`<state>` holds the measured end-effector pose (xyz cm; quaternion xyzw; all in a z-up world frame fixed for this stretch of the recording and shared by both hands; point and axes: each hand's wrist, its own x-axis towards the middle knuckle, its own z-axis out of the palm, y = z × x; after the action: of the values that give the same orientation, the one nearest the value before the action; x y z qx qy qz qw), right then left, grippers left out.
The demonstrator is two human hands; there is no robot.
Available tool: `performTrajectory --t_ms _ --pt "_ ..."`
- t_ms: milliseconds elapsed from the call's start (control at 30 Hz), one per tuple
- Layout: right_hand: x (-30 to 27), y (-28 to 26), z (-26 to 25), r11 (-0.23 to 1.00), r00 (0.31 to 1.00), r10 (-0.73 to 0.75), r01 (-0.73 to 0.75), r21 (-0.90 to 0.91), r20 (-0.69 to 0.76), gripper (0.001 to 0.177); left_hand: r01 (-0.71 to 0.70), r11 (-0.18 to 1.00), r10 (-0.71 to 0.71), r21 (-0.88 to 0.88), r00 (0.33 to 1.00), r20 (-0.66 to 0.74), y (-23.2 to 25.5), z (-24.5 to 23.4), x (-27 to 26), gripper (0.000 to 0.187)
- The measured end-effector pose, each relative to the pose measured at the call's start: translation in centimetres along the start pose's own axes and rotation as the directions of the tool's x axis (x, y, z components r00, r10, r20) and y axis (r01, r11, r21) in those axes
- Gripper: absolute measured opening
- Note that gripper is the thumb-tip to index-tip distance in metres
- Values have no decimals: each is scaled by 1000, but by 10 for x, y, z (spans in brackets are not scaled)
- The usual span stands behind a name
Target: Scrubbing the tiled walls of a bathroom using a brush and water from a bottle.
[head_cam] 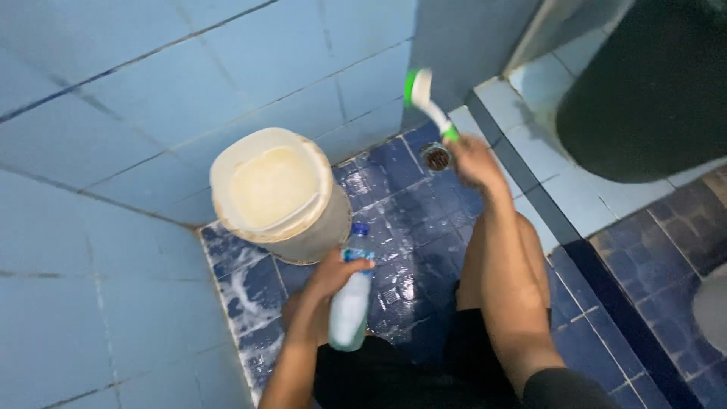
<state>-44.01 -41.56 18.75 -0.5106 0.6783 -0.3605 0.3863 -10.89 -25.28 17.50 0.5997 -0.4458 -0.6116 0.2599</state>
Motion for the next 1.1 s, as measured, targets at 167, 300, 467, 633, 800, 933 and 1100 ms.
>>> performTrajectory --t_ms 167,300,467,633,800,933,1100 --pt "50 132 -1 775 881 298 2 -632 368 51 460 884 -423 -83 862 279 -97 74 120 72" --pt "77 128 -22 893 864 331 -156 -423 379 54 510 856 -478 -87 844 245 -56 83 194 82" --pt "105 118 -55 889 899 261 -82 -450 352 61 215 957 -229 196 972 53 157 78 211 79" --pt "151 167 -29 897 835 325 -123 -425 444 63 173 732 -118 659 985 -127 290 76 208 54" --pt "190 195 6 949 784 279 -135 -286 554 66 305 817 -76 490 898 -432 298 72 243 90" --pt "195 200 6 926 774 303 -103 -362 556 60 371 774 -135 513 888 -440 291 78 241 92" --pt "182 182 -10 994 971 -17 44 -105 239 46 215 860 -65 463 946 -319 229 84 254 80"
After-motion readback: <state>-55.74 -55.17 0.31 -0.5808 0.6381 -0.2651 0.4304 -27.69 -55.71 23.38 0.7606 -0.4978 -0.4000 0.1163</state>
